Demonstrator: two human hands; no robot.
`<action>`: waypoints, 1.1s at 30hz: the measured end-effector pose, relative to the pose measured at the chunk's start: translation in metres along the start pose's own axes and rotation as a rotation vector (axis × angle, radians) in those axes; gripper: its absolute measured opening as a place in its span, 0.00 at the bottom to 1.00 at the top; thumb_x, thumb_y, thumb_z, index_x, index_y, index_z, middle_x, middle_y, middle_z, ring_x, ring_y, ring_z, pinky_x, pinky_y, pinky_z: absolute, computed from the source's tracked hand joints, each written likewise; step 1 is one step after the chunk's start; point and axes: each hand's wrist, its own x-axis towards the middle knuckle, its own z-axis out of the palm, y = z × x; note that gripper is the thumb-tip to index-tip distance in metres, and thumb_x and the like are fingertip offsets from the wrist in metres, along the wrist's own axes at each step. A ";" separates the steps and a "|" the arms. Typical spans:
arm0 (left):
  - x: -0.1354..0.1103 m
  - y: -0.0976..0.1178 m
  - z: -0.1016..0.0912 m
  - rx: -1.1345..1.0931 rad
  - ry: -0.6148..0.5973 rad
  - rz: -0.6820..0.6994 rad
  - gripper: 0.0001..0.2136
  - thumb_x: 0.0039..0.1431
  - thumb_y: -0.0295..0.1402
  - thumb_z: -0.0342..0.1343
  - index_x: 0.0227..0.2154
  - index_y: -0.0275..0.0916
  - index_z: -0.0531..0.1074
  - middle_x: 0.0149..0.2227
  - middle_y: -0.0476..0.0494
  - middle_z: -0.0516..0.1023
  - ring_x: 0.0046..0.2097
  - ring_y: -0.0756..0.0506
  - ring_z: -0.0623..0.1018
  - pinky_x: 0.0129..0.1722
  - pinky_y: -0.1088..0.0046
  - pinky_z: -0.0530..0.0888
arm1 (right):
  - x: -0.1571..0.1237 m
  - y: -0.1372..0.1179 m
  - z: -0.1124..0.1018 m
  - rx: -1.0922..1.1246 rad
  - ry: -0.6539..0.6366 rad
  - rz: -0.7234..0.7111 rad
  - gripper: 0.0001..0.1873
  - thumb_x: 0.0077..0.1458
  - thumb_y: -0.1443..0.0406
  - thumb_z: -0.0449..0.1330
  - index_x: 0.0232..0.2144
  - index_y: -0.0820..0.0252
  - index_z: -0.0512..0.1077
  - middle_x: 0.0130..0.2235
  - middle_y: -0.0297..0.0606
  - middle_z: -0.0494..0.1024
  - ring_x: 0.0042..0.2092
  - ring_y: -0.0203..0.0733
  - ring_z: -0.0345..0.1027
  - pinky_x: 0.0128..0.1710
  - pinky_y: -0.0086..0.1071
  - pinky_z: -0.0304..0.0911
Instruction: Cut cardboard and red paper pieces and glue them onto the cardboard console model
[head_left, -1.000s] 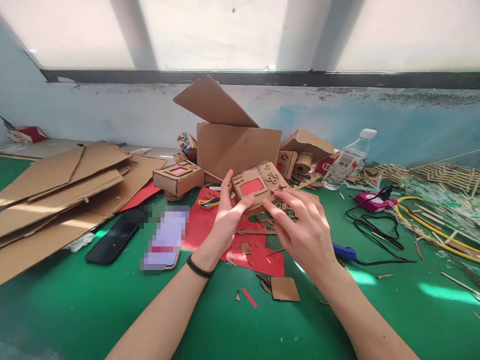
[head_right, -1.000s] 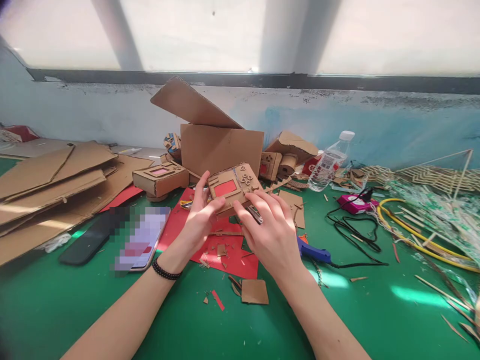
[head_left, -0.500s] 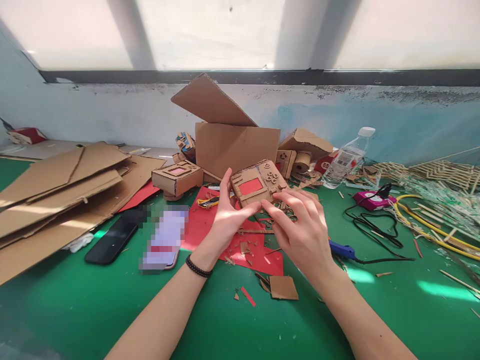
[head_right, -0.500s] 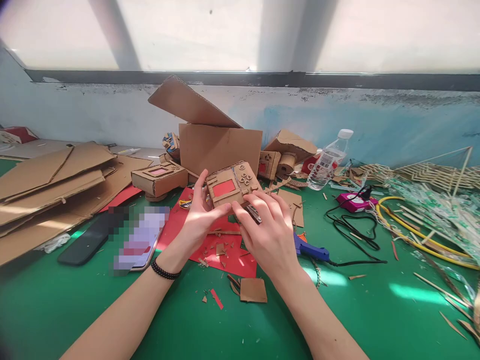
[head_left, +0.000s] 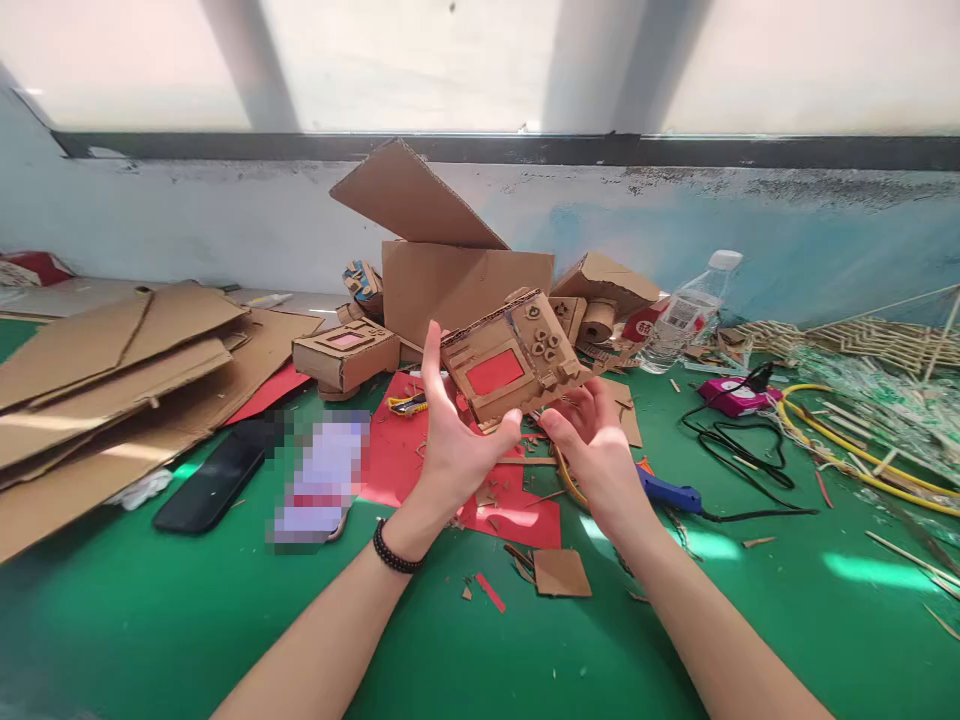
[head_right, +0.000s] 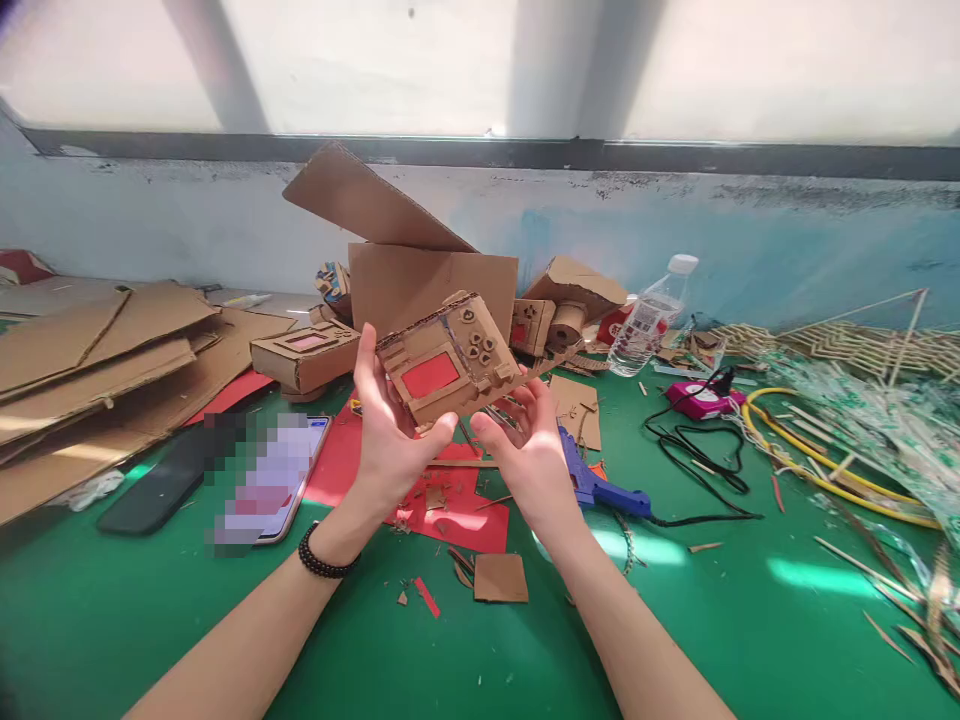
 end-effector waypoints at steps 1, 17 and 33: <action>0.000 -0.005 0.000 0.025 -0.004 0.032 0.56 0.53 0.36 0.72 0.74 0.53 0.37 0.77 0.40 0.43 0.75 0.35 0.57 0.70 0.56 0.66 | -0.001 -0.002 0.001 0.020 -0.020 -0.001 0.36 0.53 0.51 0.71 0.59 0.48 0.63 0.59 0.42 0.74 0.59 0.50 0.72 0.54 0.41 0.74; -0.001 -0.012 0.001 0.015 -0.107 0.076 0.55 0.57 0.42 0.70 0.74 0.52 0.33 0.76 0.36 0.45 0.74 0.37 0.59 0.69 0.56 0.68 | -0.007 -0.010 0.010 0.115 0.026 -0.024 0.31 0.54 0.59 0.71 0.58 0.50 0.68 0.57 0.40 0.79 0.58 0.49 0.74 0.54 0.40 0.73; -0.001 -0.011 0.002 0.010 -0.106 0.066 0.56 0.57 0.40 0.70 0.74 0.50 0.31 0.76 0.35 0.45 0.74 0.38 0.60 0.69 0.57 0.68 | -0.008 -0.013 0.012 0.101 0.045 -0.035 0.37 0.54 0.58 0.70 0.63 0.51 0.65 0.57 0.42 0.79 0.57 0.51 0.75 0.54 0.42 0.73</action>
